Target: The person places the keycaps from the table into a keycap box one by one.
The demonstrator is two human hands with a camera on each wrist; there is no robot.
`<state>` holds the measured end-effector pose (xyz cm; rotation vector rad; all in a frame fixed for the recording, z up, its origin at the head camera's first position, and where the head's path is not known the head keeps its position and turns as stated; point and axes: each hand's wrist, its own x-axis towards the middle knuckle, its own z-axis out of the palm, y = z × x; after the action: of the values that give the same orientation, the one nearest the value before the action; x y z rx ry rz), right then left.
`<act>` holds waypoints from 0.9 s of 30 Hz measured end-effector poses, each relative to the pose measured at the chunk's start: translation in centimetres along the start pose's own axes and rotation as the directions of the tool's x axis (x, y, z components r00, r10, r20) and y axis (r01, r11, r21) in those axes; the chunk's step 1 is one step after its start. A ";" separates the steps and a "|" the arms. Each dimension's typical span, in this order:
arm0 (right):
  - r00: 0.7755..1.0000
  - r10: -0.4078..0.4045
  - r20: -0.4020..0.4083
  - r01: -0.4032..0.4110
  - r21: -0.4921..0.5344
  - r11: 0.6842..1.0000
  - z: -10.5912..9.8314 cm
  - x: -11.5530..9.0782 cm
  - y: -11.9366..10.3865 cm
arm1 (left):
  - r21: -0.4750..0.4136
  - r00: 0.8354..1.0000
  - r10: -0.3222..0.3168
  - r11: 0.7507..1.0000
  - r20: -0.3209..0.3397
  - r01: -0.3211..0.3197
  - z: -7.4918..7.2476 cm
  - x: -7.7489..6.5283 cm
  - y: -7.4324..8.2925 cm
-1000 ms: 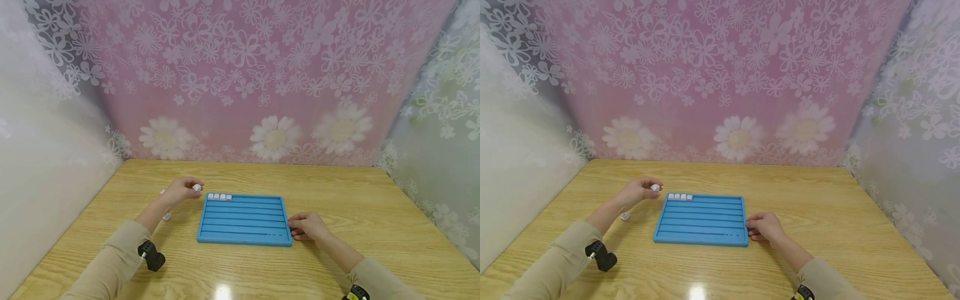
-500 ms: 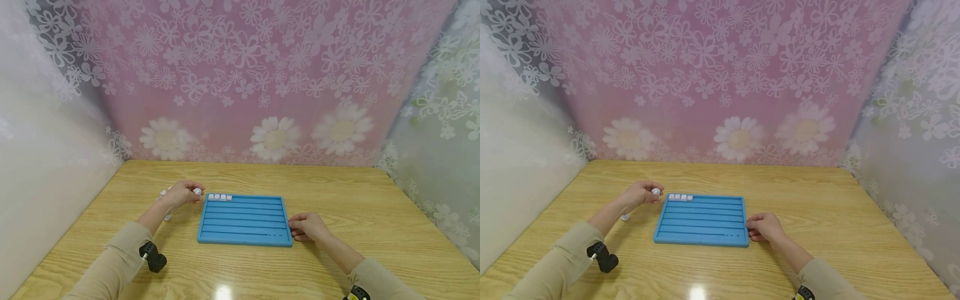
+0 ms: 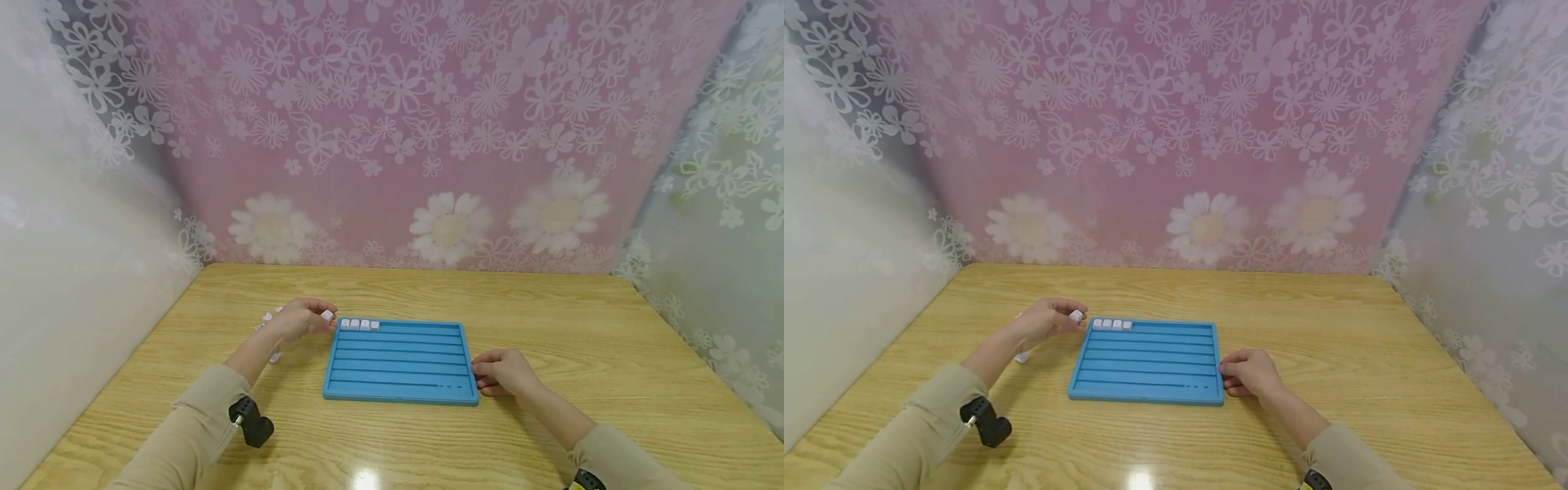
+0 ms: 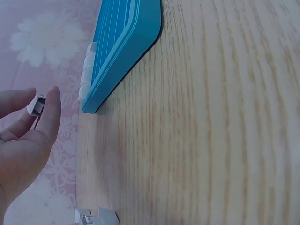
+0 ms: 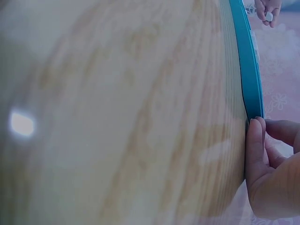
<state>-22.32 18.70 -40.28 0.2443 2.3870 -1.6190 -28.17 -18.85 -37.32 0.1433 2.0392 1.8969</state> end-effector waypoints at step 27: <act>1.000 -0.008 0.008 0.008 0.018 1.000 -0.1 0.1 0.1 | 0.321 0.989 0.149 0.936 0.009 -0.144 1.8 0.9 -0.2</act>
<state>-22.38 18.86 -40.40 0.2309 2.3717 -1.6423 -28.40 -16.91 -37.78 0.3721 2.3957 1.6326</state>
